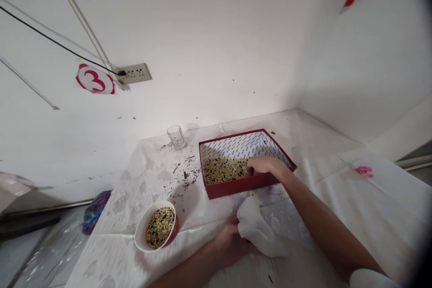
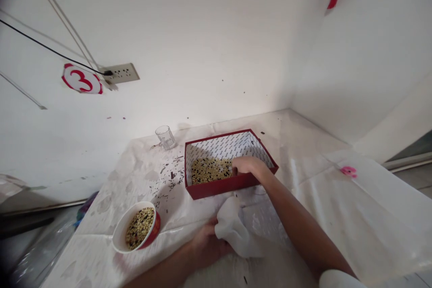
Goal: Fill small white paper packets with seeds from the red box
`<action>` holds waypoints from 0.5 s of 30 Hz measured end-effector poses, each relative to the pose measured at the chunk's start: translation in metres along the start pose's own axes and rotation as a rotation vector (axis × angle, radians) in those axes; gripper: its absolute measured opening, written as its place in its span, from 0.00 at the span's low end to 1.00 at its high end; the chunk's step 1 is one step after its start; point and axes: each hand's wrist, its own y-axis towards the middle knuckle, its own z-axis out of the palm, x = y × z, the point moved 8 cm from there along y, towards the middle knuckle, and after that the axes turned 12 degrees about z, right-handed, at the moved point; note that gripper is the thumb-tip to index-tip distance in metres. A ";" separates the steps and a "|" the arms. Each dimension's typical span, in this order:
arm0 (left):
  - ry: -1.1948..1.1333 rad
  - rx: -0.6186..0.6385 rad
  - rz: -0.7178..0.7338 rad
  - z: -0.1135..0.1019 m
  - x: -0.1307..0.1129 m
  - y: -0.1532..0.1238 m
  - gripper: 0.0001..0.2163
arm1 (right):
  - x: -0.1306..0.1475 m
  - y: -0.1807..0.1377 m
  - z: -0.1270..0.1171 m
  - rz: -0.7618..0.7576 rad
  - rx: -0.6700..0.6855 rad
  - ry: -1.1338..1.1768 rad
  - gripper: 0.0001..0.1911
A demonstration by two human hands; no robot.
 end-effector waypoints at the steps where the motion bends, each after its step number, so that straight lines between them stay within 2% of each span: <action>1: 0.010 -0.021 0.001 -0.001 0.000 0.000 0.15 | 0.000 0.001 0.000 -0.007 -0.006 0.000 0.20; 4: 0.079 -0.068 0.007 0.000 -0.001 -0.002 0.17 | -0.001 0.005 -0.001 -0.023 -0.040 -0.005 0.19; 9: 0.143 -0.008 0.035 0.015 -0.007 -0.005 0.21 | 0.000 0.008 -0.005 -0.079 -0.118 0.015 0.11; 12: 0.153 -0.074 0.034 0.009 -0.009 -0.005 0.21 | 0.006 0.006 -0.009 -0.136 -0.190 0.042 0.07; 15: 0.151 -0.141 0.000 -0.002 -0.007 -0.004 0.20 | 0.013 0.002 -0.019 -0.185 -0.299 0.075 0.10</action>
